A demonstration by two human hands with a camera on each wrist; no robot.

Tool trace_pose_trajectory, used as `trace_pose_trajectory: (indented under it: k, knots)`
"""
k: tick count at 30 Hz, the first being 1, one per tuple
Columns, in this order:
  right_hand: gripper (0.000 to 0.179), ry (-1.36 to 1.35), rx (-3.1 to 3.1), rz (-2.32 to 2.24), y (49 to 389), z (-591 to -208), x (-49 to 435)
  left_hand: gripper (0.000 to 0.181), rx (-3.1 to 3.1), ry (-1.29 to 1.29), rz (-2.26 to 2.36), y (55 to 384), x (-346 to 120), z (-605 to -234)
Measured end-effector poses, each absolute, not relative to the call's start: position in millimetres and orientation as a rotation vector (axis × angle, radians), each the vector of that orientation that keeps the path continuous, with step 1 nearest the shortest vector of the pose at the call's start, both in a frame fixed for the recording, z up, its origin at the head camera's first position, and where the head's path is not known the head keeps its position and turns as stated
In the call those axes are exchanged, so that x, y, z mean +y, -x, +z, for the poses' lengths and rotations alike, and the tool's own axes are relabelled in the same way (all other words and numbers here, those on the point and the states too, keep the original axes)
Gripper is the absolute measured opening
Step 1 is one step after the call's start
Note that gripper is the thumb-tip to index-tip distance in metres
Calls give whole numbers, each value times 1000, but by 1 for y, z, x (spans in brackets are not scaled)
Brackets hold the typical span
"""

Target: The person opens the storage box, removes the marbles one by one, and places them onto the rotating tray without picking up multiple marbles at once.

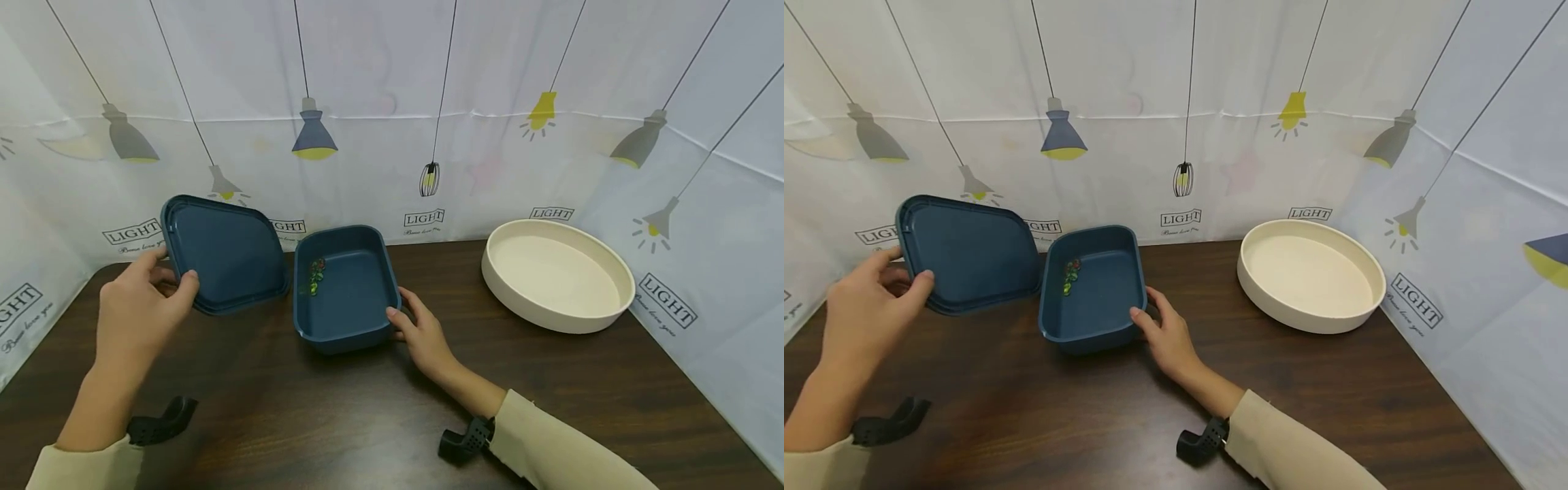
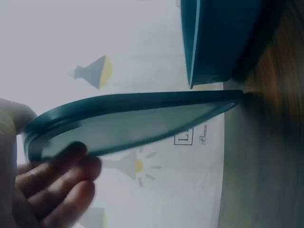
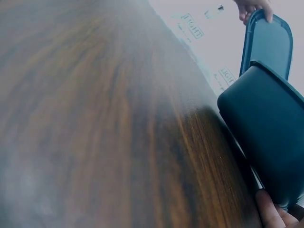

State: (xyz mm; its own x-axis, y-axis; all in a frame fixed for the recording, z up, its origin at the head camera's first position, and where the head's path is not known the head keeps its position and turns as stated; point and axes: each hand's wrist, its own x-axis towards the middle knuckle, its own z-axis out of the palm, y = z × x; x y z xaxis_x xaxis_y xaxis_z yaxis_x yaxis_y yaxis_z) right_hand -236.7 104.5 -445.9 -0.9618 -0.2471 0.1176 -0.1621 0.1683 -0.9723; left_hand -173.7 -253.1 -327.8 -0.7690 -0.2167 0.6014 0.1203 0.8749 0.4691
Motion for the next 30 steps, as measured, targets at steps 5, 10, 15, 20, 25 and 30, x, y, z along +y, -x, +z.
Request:
trace_pose_trajectory:
  k: [5, 10, 15, 20, 25, 30]
  knots:
    - [55, 424, 2340, -1939, 237, -445, 104, 75, -2459, -188, -835, 174, -263, -324]
    - [55, 418, 2346, -1933, 237, -445, 104, 84, -2485, -254, -980, 176, -270, -324]
    - [55, 412, 2351, -1927, 237, -445, 104, 88, -2463, -318, -1411, 181, -281, -328]
    - [56, 418, 2348, -1925, 236, -445, 105, 78, -2400, -441, -1716, 184, -297, -333]
    - [56, 423, 2337, -1929, 236, -445, 106, 80, -2493, -531, -1645, 185, -307, -337]
    - [55, 424, 2341, -1931, 236, -446, 105, 82, -2674, -582, -1468, 189, -319, -343]
